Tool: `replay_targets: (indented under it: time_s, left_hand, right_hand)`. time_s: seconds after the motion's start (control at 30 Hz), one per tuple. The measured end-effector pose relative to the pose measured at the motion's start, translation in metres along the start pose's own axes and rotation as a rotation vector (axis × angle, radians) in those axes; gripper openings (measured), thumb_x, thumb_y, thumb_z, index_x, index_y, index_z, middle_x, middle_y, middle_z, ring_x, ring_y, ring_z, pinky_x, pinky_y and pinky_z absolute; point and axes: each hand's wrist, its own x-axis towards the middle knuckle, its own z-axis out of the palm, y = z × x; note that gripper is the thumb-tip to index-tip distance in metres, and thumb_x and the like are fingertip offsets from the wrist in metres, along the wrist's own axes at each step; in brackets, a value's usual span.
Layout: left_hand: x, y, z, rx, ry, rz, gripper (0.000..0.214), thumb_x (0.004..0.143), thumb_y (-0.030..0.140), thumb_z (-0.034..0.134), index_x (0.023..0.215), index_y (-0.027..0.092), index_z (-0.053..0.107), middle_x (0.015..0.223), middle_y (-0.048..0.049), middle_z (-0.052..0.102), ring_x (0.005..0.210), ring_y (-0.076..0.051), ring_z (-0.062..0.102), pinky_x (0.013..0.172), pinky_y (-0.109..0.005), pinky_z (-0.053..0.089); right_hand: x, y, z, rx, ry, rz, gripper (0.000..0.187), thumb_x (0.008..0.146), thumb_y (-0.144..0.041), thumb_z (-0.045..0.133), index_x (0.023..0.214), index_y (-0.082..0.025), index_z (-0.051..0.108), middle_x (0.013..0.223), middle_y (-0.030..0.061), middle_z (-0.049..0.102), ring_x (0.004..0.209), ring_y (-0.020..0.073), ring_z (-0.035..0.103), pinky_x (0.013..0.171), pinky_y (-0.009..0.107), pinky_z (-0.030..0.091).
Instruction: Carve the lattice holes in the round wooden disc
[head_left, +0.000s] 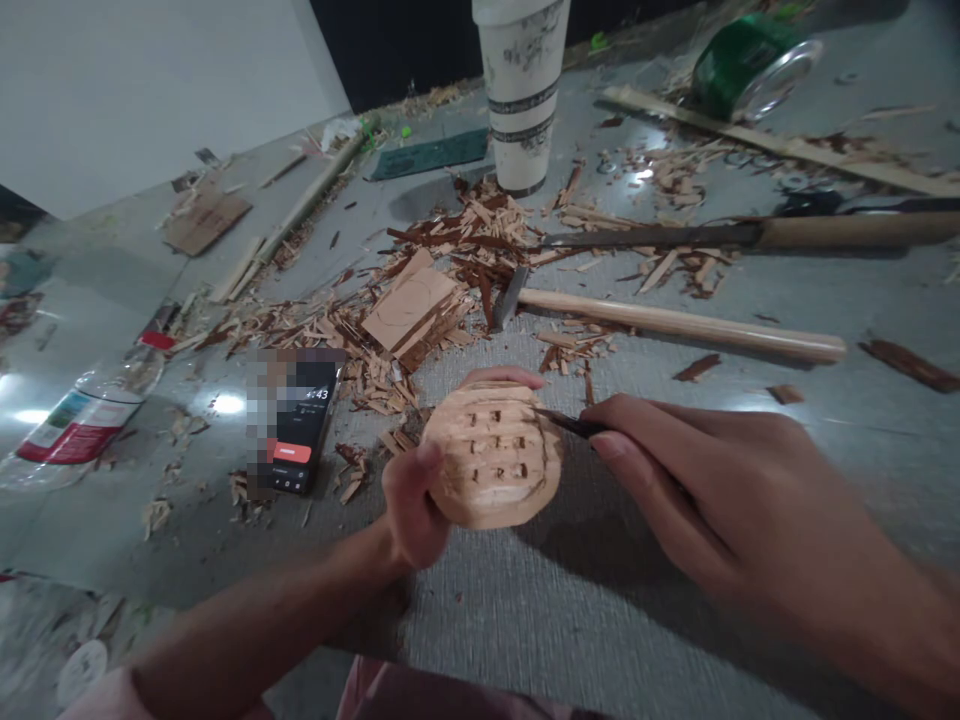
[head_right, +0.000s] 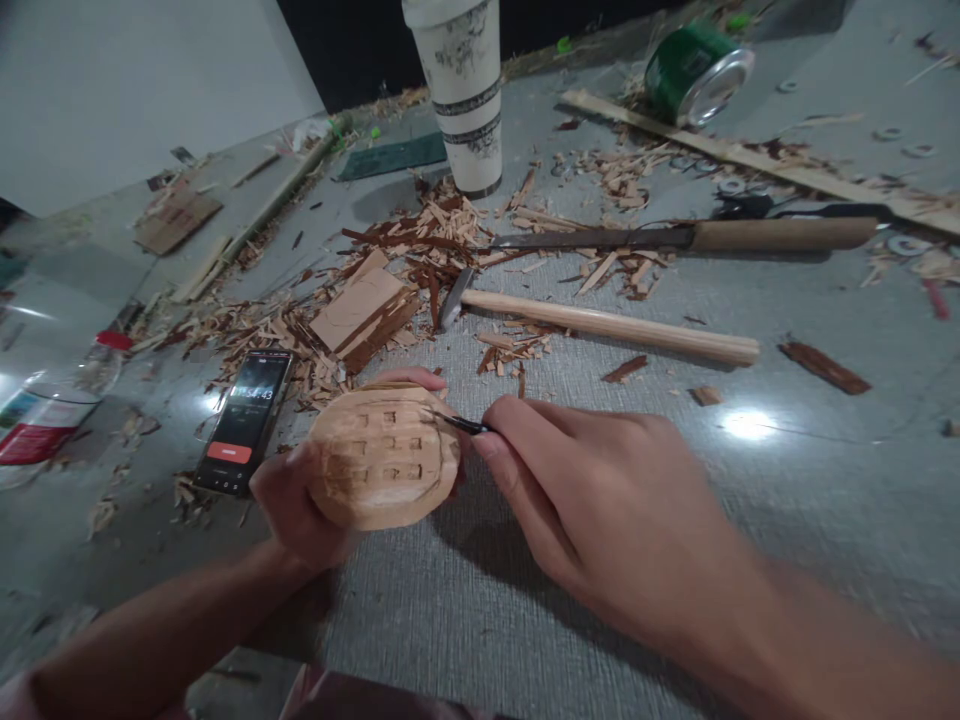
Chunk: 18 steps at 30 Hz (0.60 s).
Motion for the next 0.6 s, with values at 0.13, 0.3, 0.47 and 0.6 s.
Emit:
replay_targets:
  time_s: [0.13, 0.3, 0.47, 0.6]
  left_hand:
    - [-0.0008, 0.0003, -0.0003, 0.006, 0.008, 0.001, 0.064, 0.084, 0.06, 0.058, 0.126, 0.014, 0.07, 0.097, -0.0118, 0.072, 0.084, -0.028, 0.068, 0.071, -0.036, 0.055]
    - [0.0008, 0.0005, -0.0003, 0.009, 0.017, 0.011, 0.062, 0.082, 0.062, 0.059, 0.123, 0.017, 0.073, 0.094, -0.0113, 0.073, 0.08, -0.029, 0.068, 0.069, -0.038, 0.055]
    - [0.0009, 0.0013, 0.0009, -0.011, 0.027, 0.006, 0.064, 0.081, 0.06, 0.06, 0.122, 0.013, 0.072, 0.094, -0.0119, 0.072, 0.082, -0.028, 0.068, 0.071, -0.036, 0.056]
    - [-0.0009, 0.0023, 0.0, 0.002, 0.023, -0.039, 0.064, 0.081, 0.061, 0.063, 0.125, 0.016, 0.07, 0.098, -0.0104, 0.072, 0.086, -0.028, 0.068, 0.075, -0.036, 0.057]
  right_hand:
    - [-0.0001, -0.0003, 0.0, 0.001, -0.003, 0.004, 0.035, 0.114, -0.032, 0.04, 0.085, -0.022, 0.055, 0.061, -0.0045, 0.053, 0.044, 0.0116, 0.048, 0.048, 0.032, 0.028]
    - [-0.0001, -0.001, -0.0007, 0.005, -0.005, 0.002, 0.034, 0.114, -0.032, 0.04, 0.085, -0.022, 0.055, 0.062, -0.0046, 0.053, 0.045, 0.0113, 0.048, 0.049, 0.032, 0.029]
    - [0.0, -0.0003, -0.0006, 0.0, -0.009, -0.002, 0.033, 0.114, -0.031, 0.04, 0.086, -0.022, 0.055, 0.061, -0.005, 0.051, 0.045, 0.0118, 0.048, 0.049, 0.033, 0.029]
    - [-0.0002, -0.0004, -0.0013, 0.003, -0.009, 0.011, 0.034, 0.114, -0.032, 0.04, 0.086, -0.022, 0.056, 0.062, -0.0042, 0.053, 0.046, 0.0121, 0.05, 0.049, 0.033, 0.03]
